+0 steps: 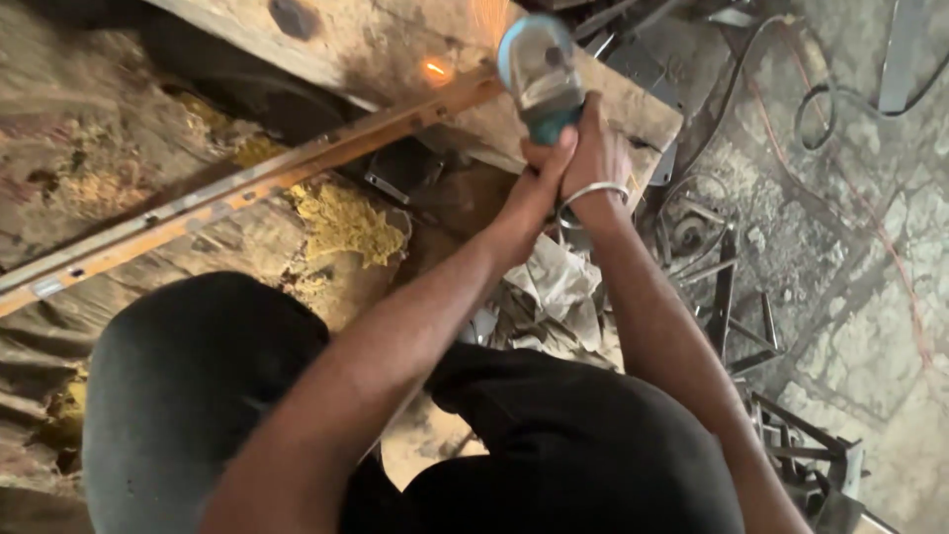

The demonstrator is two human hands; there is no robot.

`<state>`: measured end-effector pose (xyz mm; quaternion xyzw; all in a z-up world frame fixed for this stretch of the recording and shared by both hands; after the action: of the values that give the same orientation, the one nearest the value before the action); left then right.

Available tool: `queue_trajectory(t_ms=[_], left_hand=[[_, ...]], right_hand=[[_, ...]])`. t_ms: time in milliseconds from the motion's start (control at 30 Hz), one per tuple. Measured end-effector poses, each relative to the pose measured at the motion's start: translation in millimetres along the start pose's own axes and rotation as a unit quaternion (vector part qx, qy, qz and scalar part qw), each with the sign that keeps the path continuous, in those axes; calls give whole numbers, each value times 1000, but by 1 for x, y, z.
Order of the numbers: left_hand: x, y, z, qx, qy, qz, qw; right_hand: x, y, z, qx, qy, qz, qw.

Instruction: Grinding the edges or surface of a long metal bar using a hand-held angle grinder on a wooden support.

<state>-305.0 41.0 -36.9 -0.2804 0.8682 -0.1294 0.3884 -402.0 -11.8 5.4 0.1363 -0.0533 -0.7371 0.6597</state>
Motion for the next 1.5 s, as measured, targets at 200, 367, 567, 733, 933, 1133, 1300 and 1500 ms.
queue_trajectory(t_ms=[200,367,567,733,933,1133,1300,1500], left_hand=[[13,-5,-7,-77,10,-6,997],[23,-5,2,-109,-4,-35,993],[16,5,2,-108,-39,6,993],[23,8,-1,-81,-34,-62,994],[2,-37,15,241,-78,-116,960],[-83,-178,105,758,-26,19,651],[-66,-111,286,748,-81,55,656],[-124,-94,313,695,-32,162,700]], right_hand=[[-6,22,17,-13,1,-4,1000],[-1,11,4,-13,-24,15,1000],[-7,2,-7,-45,24,2,999],[-12,-7,-1,-5,-5,0,1000],[-24,-38,7,224,-60,-52,971],[-45,-49,32,510,-138,-97,844],[-58,-44,34,519,-136,-118,836],[-71,-36,36,501,-96,-70,857]])
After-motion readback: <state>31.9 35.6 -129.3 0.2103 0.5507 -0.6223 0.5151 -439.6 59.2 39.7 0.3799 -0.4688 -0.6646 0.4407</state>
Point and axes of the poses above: each hand's wrist, its own x-axis towards the middle knuckle, its own z-axis out of the back of the hand, y = z × x, the point moved 4 cm from there along x, towards the middle knuckle, and after that the axes turned 8 degrees about z, right-handed, at the moved point
